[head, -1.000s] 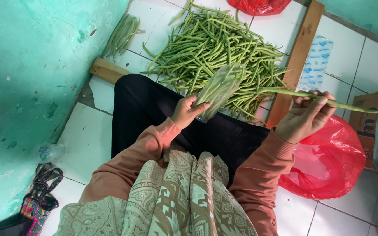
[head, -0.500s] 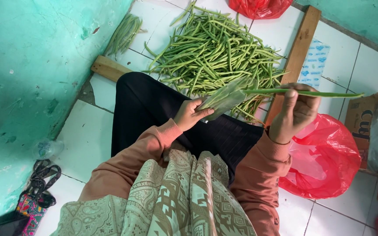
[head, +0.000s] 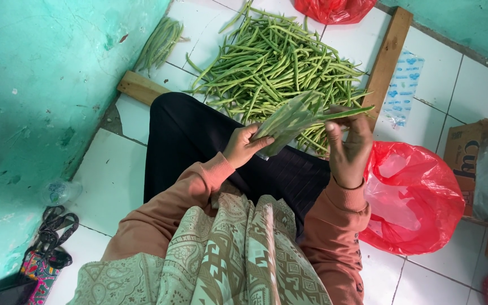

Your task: The person fills small plastic bags with green beans by hand, gathering several beans at a time from a large pile on the floor and placing them into the bags.

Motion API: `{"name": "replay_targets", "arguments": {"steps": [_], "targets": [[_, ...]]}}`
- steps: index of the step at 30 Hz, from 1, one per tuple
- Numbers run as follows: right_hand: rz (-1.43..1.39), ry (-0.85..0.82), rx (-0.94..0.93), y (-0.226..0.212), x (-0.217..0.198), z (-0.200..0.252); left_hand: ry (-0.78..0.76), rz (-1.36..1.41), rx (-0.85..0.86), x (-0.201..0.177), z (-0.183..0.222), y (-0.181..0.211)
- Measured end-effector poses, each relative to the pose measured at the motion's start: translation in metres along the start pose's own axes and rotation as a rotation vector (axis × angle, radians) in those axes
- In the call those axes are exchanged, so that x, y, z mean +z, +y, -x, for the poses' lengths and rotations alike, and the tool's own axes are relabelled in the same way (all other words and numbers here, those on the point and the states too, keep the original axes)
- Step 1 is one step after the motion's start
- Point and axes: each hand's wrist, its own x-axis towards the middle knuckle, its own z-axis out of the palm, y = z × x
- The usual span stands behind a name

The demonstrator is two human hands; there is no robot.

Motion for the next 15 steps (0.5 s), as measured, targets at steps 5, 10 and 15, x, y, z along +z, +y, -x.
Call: {"name": "replay_targets", "arguments": {"steps": [5,10,15], "targets": [[-0.087,0.081,-0.012,-0.020,-0.013,-0.010,-0.015,-0.017,0.000,-0.001,0.000,-0.007],[-0.087,0.073,-0.011,-0.011,-0.022,-0.008,-0.046,-0.006,-0.007,0.000,0.009,-0.040],[0.024,0.009,0.055,-0.004,-0.018,0.000,-0.057,-0.023,0.004,0.000,0.010,-0.047]]}}
